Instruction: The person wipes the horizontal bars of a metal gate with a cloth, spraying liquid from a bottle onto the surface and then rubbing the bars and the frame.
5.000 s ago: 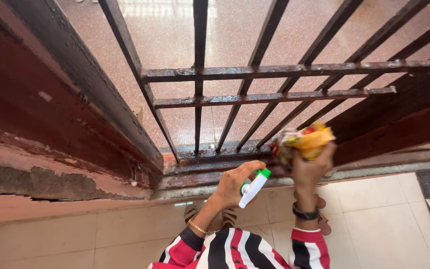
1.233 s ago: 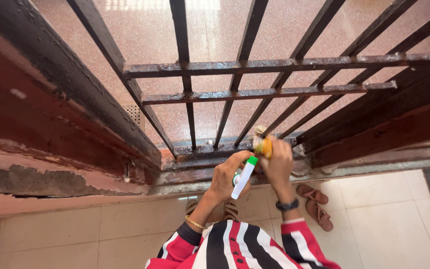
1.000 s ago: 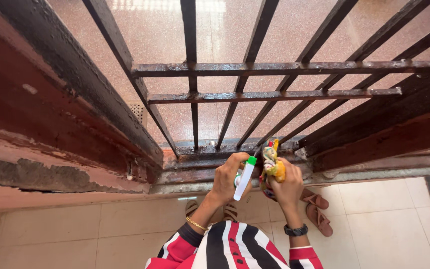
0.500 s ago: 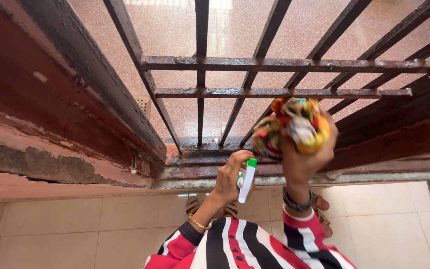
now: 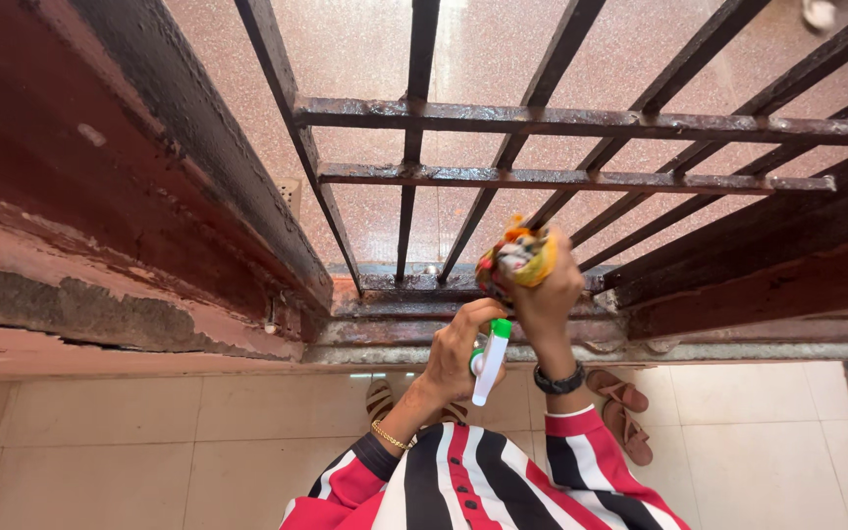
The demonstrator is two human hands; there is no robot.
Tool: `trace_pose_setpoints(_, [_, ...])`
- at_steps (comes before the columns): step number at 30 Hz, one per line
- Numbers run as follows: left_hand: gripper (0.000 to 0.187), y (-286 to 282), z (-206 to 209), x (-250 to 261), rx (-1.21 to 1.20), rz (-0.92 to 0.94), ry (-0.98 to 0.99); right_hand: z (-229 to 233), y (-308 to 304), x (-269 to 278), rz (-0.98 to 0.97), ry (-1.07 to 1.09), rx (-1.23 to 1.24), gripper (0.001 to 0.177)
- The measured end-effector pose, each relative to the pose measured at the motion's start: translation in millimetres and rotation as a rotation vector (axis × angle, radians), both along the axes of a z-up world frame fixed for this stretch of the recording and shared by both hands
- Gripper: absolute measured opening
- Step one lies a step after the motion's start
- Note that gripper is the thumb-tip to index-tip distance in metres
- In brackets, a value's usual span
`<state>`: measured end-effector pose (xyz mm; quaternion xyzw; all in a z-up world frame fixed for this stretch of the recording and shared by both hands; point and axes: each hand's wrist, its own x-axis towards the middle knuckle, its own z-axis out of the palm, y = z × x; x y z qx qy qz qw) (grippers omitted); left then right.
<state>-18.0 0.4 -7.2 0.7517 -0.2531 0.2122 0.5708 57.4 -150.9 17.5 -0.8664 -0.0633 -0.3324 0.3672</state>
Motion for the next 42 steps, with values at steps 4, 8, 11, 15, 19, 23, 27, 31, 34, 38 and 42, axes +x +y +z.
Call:
trace_pose_setpoints(4, [0.060, -1.4, 1.6, -2.1, -0.007, -0.010, -0.028, -67.2, -7.3, -0.3, -0.029, 0.120, -0.287, 0.062])
trace_pose_setpoints(8, [0.061, -1.3, 1.9, -2.1, -0.005, -0.014, -0.006, -69.4, -7.7, -14.6, 0.009, 0.111, -0.295, 0.061])
trace_pose_setpoints(11, [0.062, -1.9, 3.0, -2.6, -0.018, -0.019, -0.040, -20.5, -9.0, -19.5, -0.047, 0.276, -0.255, 0.052])
trace_pose_setpoints(15, [0.060, -2.2, 0.5, -6.4, -0.023, -0.032, -0.029, 64.5, -14.5, -33.5, -0.077, -0.002, 0.055, 0.045])
trace_pose_setpoints(19, [0.059, -1.5, 1.4, -9.3, 0.004, -0.046, -0.038, 109.4, 6.7, -19.8, 0.048, -0.149, 0.418, 0.057])
trace_pose_setpoints(23, [0.060, 0.7, -2.4, -9.7, -0.007, -0.045, -0.054, 103.4, 31.4, -2.1, -0.001, -0.200, 0.176, 0.057])
trace_pose_setpoints(27, [0.058, 2.5, -24.3, -1.1, -0.021, -0.018, -0.027, 72.3, 25.8, 1.8, -0.035, -0.272, 0.083, 0.055])
trace_pose_setpoints(31, [0.056, 21.7, -18.9, -0.6, -0.022, -0.007, 0.000, 15.6, 18.6, 0.8, -0.081, -0.180, -0.023, 0.057])
trace_pose_setpoints(34, [0.056, 51.8, 4.1, -7.7, -0.005, 0.078, -0.064, -43.7, 20.0, -5.6, -0.087, -0.083, -0.085, 0.053])
trace_pose_setpoints(38, [0.056, 78.9, 17.5, -11.9, -0.001, 0.143, -0.017, -99.3, 20.2, -9.7, -0.050, 0.008, -0.102, 0.056])
trace_pose_setpoints(42, [0.056, 94.1, 4.4, -16.3, 0.019, 0.172, -0.002, -79.5, 17.0, -14.5, -0.108, 0.201, -0.056, 0.061])
